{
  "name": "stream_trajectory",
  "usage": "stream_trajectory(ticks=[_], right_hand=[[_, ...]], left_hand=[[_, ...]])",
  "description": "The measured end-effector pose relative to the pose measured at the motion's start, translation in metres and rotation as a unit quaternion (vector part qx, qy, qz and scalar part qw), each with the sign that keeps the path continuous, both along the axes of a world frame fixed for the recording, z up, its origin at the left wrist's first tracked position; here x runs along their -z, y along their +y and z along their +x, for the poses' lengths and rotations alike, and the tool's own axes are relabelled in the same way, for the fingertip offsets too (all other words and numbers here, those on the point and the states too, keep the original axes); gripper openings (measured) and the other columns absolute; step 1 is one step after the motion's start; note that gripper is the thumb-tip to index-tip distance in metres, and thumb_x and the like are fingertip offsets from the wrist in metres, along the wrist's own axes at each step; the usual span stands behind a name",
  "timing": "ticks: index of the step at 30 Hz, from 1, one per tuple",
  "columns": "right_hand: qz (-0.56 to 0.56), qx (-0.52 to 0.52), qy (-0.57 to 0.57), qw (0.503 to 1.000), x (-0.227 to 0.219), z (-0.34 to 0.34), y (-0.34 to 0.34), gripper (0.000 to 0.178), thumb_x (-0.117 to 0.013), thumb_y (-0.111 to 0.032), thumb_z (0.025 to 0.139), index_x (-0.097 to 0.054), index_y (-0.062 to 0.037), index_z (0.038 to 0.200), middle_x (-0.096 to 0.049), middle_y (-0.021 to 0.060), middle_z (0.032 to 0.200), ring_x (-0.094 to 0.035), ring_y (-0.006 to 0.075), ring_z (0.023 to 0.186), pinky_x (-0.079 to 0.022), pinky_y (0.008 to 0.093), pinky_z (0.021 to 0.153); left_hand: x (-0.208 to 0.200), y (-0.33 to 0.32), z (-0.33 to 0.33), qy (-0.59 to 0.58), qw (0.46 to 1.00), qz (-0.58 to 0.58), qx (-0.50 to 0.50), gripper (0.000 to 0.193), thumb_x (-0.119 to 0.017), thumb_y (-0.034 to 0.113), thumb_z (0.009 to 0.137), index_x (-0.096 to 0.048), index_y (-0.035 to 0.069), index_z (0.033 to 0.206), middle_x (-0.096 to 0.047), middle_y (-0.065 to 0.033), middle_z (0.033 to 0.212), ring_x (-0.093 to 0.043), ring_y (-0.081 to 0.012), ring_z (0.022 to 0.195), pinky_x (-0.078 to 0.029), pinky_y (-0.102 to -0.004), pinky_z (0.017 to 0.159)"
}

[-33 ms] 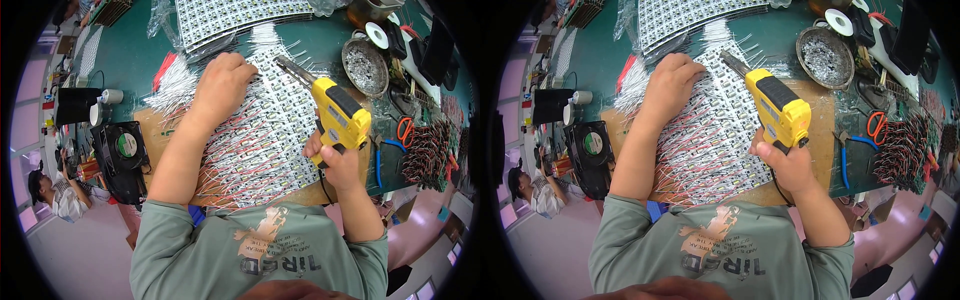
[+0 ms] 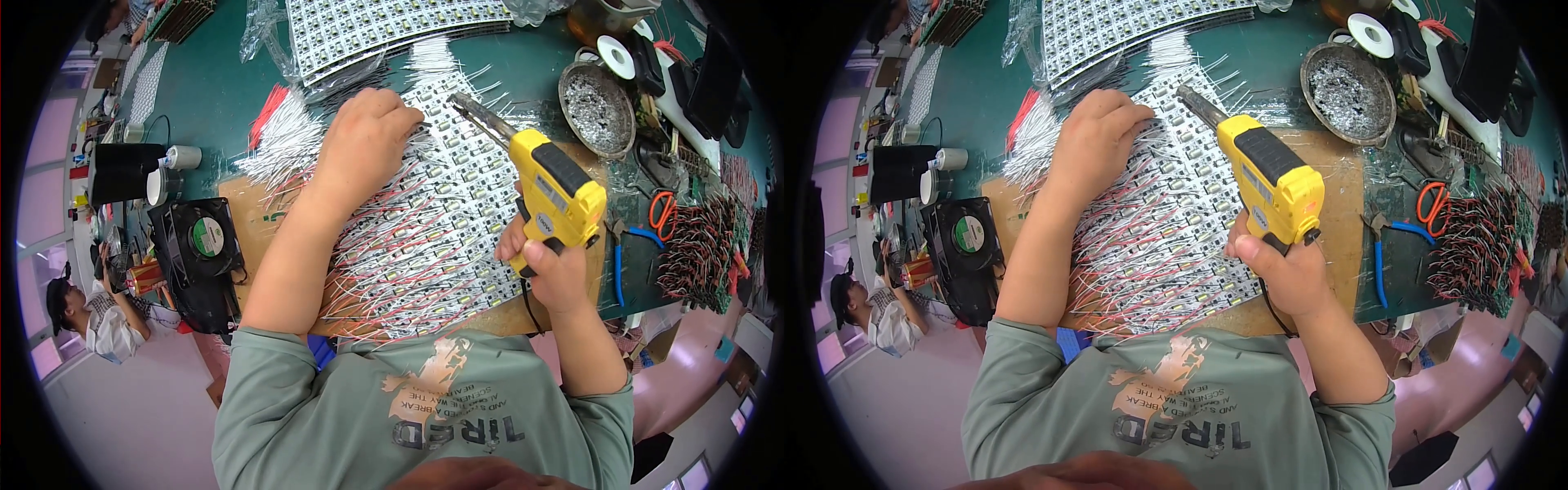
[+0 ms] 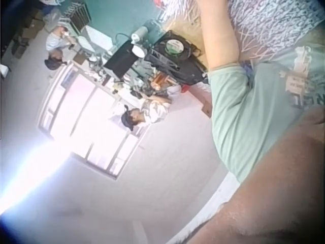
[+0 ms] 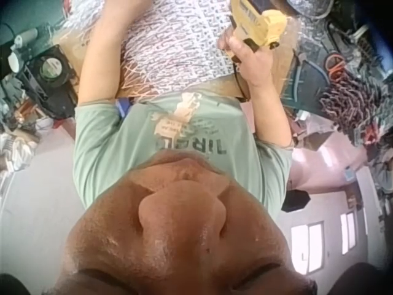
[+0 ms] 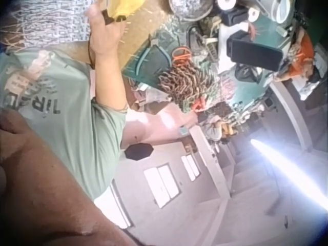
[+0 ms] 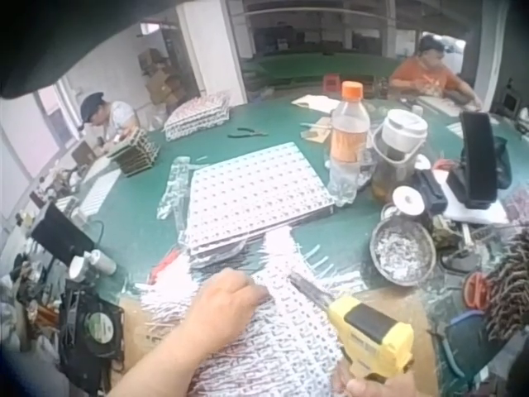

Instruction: The person aligns wires onto an electronic circuit board by hand and solders them in place using a soldering iron.

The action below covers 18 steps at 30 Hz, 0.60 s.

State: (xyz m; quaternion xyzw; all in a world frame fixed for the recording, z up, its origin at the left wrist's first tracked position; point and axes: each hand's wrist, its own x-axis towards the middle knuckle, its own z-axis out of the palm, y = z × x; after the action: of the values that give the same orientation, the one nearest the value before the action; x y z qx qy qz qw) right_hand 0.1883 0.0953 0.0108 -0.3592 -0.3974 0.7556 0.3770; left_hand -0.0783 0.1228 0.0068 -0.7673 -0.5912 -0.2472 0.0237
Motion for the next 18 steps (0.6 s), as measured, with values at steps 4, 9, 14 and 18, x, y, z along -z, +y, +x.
stream_trajectory(ticks=[4, 9, 14, 18], right_hand=[[-0.017, -0.044, -0.035, 0.998, 0.005, 0.014, -0.004, 0.051, -0.068, -0.017, 0.082, -0.045, 0.0032, 0.123, -0.054, 0.0032, 0.079, -0.053, 0.0123, 0.066, -0.046, 0.0275, 0.059], [-0.003, -0.041, -0.047, 0.998, 0.006, 0.015, -0.01, 0.022, -0.065, -0.008, 0.084, -0.057, -0.0012, 0.103, -0.058, 0.0012, 0.082, -0.053, 0.0083, 0.067, -0.044, 0.0248, 0.058], [0.0, -0.038, -0.076, 0.996, 0.005, 0.011, -0.008, 0.03, -0.065, -0.009, 0.086, -0.055, 0.0004, 0.112, -0.057, 0.0005, 0.081, -0.052, 0.0067, 0.067, -0.043, 0.0236, 0.057], [0.026, -0.023, -0.119, 0.992, 0.0, 0.003, -0.007, 0.051, -0.059, -0.016, 0.084, -0.045, 0.0102, 0.126, -0.053, 0.0052, 0.07, -0.048, 0.0109, 0.052, -0.04, 0.0247, 0.05]], left_hand=[[0.002, -0.006, 0.004, 0.004, 1.0, -0.022, 0.005, 0.012, -0.07, 0.008, 0.077, -0.071, 0.008, 0.089, -0.065, -0.0064, 0.084, -0.062, -0.0267, 0.083, -0.052, -0.0377, 0.073], [0.005, -0.005, 0.005, -0.025, 0.999, -0.02, 0.001, 0.011, -0.07, 0.008, 0.077, -0.072, 0.009, 0.088, -0.065, -0.0069, 0.082, -0.063, -0.027, 0.08, -0.052, -0.0375, 0.071], [0.006, -0.003, 0.003, -0.021, 0.999, -0.023, 0.007, 0.01, -0.07, 0.008, 0.078, -0.071, 0.009, 0.088, -0.065, -0.0072, 0.082, -0.063, -0.0276, 0.081, -0.052, -0.0374, 0.071], [0.006, -0.002, 0.001, -0.026, 0.999, -0.033, 0.013, 0.01, -0.069, 0.007, 0.078, -0.071, 0.009, 0.088, -0.065, -0.0075, 0.083, -0.062, -0.028, 0.082, -0.051, -0.0376, 0.072]])
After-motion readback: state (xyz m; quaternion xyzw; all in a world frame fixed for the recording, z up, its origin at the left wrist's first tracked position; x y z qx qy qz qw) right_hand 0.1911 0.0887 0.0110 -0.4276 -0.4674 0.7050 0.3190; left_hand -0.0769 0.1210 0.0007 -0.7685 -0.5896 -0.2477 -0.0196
